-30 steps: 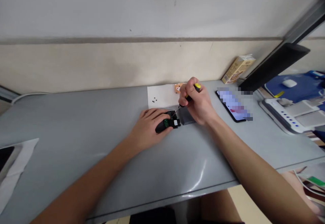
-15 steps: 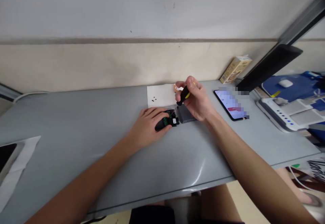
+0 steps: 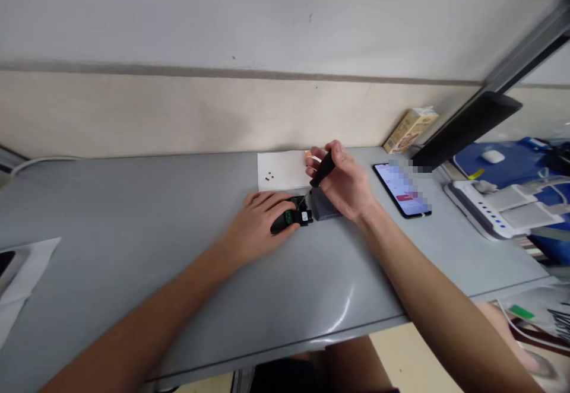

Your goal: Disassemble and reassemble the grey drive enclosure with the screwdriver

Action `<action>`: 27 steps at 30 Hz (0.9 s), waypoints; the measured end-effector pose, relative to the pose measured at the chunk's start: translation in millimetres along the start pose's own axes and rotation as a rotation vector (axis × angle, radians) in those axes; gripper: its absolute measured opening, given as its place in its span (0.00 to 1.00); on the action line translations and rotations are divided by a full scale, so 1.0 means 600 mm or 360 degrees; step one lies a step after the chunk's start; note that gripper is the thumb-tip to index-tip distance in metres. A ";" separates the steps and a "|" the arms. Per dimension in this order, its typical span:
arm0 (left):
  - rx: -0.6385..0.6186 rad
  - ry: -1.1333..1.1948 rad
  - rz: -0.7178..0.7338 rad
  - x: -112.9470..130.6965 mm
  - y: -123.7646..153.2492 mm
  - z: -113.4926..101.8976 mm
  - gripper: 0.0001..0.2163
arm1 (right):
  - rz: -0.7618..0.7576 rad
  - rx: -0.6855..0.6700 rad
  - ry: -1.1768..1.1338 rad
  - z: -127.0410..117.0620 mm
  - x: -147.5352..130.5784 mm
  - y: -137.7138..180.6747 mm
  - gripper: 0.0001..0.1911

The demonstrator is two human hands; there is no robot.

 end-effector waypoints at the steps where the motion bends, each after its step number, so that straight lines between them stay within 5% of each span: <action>1: -0.0006 0.0003 -0.0002 0.000 0.000 0.000 0.10 | 0.0014 0.0049 0.0010 0.000 0.003 0.001 0.23; 5: -0.0020 0.0013 -0.0010 0.001 -0.001 -0.001 0.10 | -0.0019 0.0188 0.0083 0.007 0.010 0.000 0.28; 14: 0.0001 -0.0021 -0.0018 0.004 -0.001 -0.005 0.10 | 0.0003 0.0063 -0.0004 0.001 -0.008 0.000 0.21; 22: 0.0012 -0.0060 0.0013 0.001 0.000 -0.001 0.10 | -0.0012 0.0149 0.0013 0.004 0.007 -0.004 0.26; 27: 0.0048 -0.0071 0.0022 0.000 0.000 -0.002 0.10 | 0.0175 -0.0044 -0.0247 0.008 0.001 -0.005 0.20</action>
Point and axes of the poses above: each hand's wrist, its own y-axis away from the middle knuckle, its own z-axis out of the palm, x = y × z, the point moved 3 cm from there along -y, towards the middle knuckle, and after that the axes turned 8 degrees about z, right-handed, at the moved point
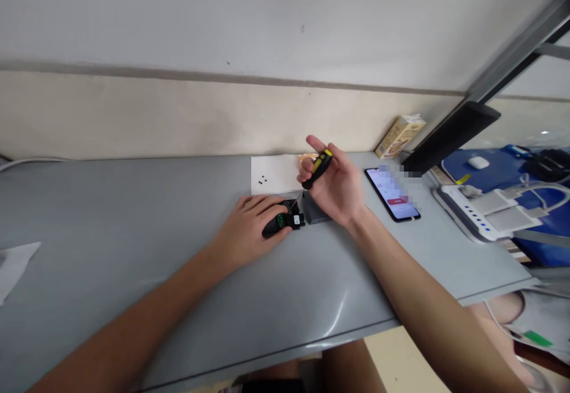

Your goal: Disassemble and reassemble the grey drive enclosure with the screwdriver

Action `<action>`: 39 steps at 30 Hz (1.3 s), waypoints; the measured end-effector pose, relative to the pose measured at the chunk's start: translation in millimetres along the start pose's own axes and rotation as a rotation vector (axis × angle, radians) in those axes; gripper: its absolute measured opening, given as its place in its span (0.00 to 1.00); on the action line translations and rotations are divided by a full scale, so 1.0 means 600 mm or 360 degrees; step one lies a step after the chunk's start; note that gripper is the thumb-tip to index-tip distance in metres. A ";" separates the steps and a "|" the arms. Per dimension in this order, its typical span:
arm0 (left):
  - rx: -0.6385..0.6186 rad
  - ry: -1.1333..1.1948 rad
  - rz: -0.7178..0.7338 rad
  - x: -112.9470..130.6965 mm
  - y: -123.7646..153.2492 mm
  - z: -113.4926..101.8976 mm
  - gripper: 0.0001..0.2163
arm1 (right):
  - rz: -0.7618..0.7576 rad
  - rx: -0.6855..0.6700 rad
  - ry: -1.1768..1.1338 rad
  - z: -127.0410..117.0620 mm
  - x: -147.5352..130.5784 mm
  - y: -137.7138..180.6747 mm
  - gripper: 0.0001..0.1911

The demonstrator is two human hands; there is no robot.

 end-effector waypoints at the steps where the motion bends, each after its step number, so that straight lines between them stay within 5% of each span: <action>1: 0.0000 -0.0002 0.0002 0.000 0.000 0.000 0.10 | 0.0004 -0.0001 -0.0040 -0.001 -0.001 0.000 0.18; 13: -0.0036 -0.0044 0.0020 -0.002 0.001 0.002 0.11 | -0.0477 0.0322 0.0506 -0.005 0.011 0.004 0.17; 18: -0.0049 -0.0015 -0.0020 -0.001 0.000 -0.001 0.11 | -0.0471 0.0158 0.0660 -0.006 0.006 0.000 0.17; 24: -0.0075 0.0001 -0.0021 -0.003 0.000 -0.002 0.11 | -0.0257 0.0065 0.0380 0.005 0.006 0.008 0.24; 30: -0.0075 0.0002 -0.0030 -0.003 -0.001 -0.002 0.12 | -0.0100 0.0118 0.0257 0.013 -0.003 0.007 0.26; 39: -0.0054 0.0006 -0.0014 -0.001 -0.001 -0.003 0.11 | -0.0231 0.0364 0.0442 0.006 0.002 0.011 0.24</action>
Point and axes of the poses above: each hand's wrist, its own y-axis away from the middle knuckle, its own z-axis out of the palm, x = y × z, the point moved 3 cm from there along -y, towards the middle knuckle, and after that the axes turned 8 degrees about z, right-handed, at the moved point
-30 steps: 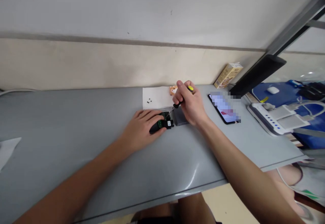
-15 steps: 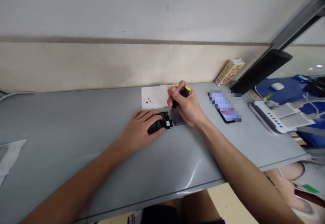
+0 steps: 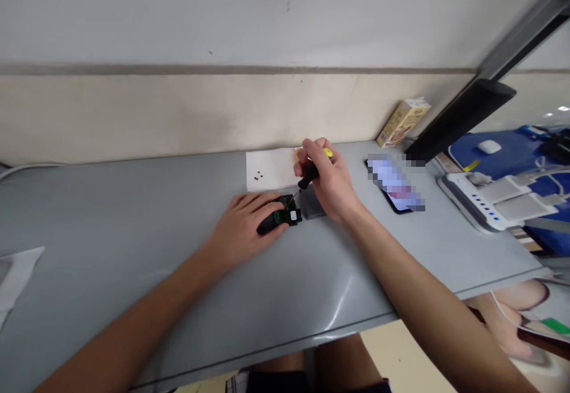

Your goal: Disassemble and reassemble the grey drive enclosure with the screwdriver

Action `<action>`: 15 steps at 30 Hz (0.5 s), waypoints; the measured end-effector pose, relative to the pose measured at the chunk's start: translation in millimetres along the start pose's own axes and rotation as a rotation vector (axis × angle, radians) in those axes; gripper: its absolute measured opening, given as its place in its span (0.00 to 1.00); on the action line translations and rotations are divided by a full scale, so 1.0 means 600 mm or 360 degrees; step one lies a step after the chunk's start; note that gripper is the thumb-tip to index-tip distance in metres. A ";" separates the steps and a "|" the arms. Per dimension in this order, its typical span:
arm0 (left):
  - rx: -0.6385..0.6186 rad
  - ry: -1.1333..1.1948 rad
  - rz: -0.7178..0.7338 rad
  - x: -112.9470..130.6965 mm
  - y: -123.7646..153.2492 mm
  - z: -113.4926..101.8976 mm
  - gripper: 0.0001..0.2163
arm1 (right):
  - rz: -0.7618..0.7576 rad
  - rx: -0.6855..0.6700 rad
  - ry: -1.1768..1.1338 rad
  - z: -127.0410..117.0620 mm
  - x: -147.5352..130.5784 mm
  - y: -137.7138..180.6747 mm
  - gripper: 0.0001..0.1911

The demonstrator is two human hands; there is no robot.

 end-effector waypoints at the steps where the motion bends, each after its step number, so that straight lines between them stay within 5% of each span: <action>1: -0.0005 0.0005 -0.0002 0.001 0.000 0.000 0.11 | -0.0044 0.0055 0.0057 -0.001 0.001 0.000 0.24; 10: -0.0028 0.0012 -0.0013 0.003 0.001 -0.005 0.11 | -0.0340 0.0209 0.0786 -0.035 0.000 -0.012 0.19; 15: -0.0033 0.0048 -0.0022 -0.001 0.003 -0.001 0.11 | -0.0553 0.0634 0.0840 -0.081 -0.010 -0.029 0.21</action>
Point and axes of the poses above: each hand's wrist, its own y-axis away from the middle knuckle, its own z-axis out of the palm, x = y × z, the point moved 3 cm from there along -y, towards the middle knuckle, and after that the axes turned 8 degrees about z, right-handed, at the moved point
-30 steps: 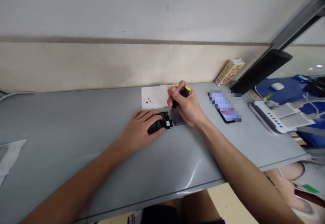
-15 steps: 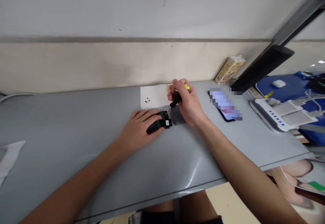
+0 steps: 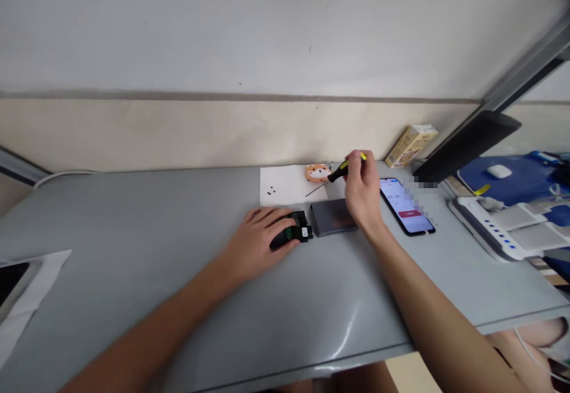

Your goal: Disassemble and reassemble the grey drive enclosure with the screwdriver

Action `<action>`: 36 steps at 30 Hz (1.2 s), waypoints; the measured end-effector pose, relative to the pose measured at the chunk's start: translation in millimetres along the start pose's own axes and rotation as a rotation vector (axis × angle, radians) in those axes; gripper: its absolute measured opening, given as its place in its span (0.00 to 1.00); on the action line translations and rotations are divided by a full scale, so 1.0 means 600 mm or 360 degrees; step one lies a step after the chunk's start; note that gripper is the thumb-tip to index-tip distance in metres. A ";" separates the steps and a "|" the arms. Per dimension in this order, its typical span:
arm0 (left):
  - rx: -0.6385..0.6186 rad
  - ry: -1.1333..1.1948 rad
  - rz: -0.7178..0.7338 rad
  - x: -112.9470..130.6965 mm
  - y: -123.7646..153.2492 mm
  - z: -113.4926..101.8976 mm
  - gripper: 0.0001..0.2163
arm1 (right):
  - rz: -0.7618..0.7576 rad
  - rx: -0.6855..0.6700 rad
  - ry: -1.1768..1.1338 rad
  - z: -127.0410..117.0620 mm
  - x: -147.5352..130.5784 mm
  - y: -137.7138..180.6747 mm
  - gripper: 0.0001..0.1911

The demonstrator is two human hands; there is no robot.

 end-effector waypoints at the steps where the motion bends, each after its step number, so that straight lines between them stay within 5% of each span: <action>1: 0.0008 0.0024 -0.0013 0.000 0.000 0.000 0.11 | -0.0018 0.0060 0.0051 -0.005 0.005 -0.005 0.21; 15: 0.0784 0.0302 -0.0413 -0.032 0.008 -0.022 0.07 | -0.0180 -0.0023 0.0406 0.006 0.000 0.016 0.18; 24: 0.0969 0.0294 -0.0498 -0.032 0.012 -0.030 0.04 | -0.0360 -0.0129 0.0516 0.017 -0.019 0.036 0.17; 36: 0.0896 0.0306 -0.0344 -0.033 0.008 -0.028 0.04 | -0.0718 -0.0184 0.0841 0.024 -0.018 0.045 0.15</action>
Point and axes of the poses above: each hand's wrist, its own y-axis away from the middle knuckle, its own z-axis out of the palm, x = y × z, the point moved 3 cm from there along -y, towards the middle knuckle, and after that the axes turned 8 degrees about z, right-handed, at the moved point
